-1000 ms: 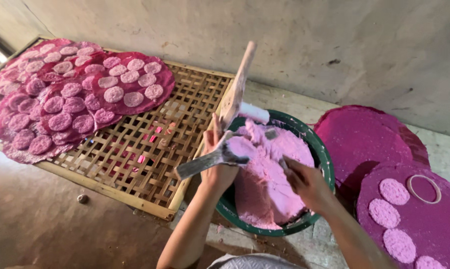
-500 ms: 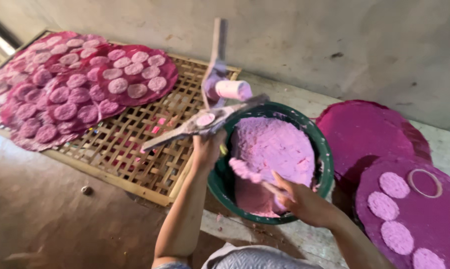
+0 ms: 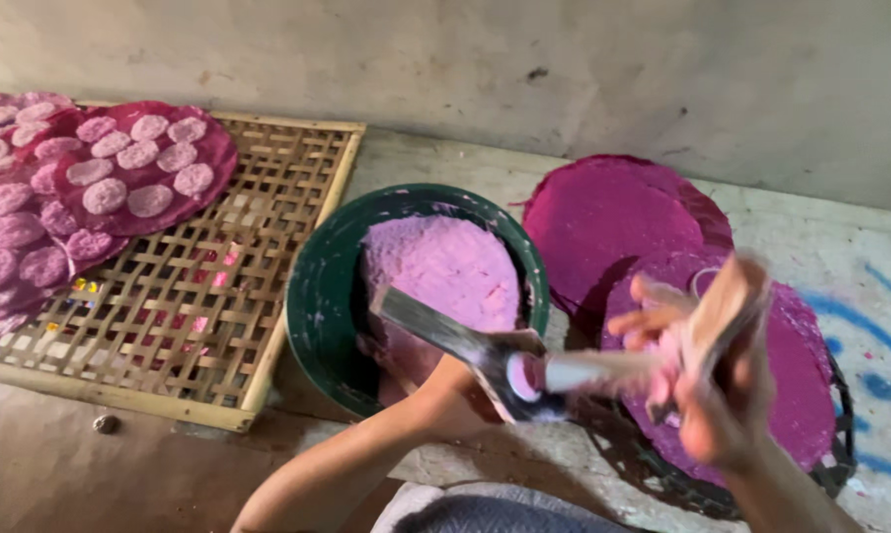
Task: The person prepares purple rice cakes by using a manual press tool to stamp small circular dough patterns onto large purple bases, while also scraping pink dough from a green basin and applying it to the tool.
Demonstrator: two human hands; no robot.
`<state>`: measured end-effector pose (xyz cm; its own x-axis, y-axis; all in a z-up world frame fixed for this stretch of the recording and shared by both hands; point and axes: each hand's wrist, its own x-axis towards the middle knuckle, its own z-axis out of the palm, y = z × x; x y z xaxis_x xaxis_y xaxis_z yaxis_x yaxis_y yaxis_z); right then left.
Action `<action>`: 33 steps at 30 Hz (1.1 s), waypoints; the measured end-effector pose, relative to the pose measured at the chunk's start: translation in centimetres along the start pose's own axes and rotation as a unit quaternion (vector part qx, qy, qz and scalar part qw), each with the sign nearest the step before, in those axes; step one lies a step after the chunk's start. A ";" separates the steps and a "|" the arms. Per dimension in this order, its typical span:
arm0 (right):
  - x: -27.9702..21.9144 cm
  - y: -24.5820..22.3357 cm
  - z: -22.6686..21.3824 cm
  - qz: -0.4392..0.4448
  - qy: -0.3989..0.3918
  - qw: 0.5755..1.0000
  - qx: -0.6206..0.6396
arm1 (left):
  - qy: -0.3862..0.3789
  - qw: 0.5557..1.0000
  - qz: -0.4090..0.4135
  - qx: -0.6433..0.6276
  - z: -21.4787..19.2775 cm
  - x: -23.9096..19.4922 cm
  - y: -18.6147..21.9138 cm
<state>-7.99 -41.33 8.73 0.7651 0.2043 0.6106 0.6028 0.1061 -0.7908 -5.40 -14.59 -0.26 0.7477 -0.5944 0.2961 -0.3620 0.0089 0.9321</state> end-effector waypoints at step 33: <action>-33.8 13.0 -31.4 0.463 0.067 0.872 -0.140 | 0.342 0.863 -0.342 -0.150 20.6 17.3 -25.8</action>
<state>-18.89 -77.39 -20.90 0.9615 -0.0421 -0.2715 -0.2718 -0.2901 -0.9176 5.39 -41.71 -23.45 0.9203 0.0693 -0.3851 0.3764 0.1122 0.9196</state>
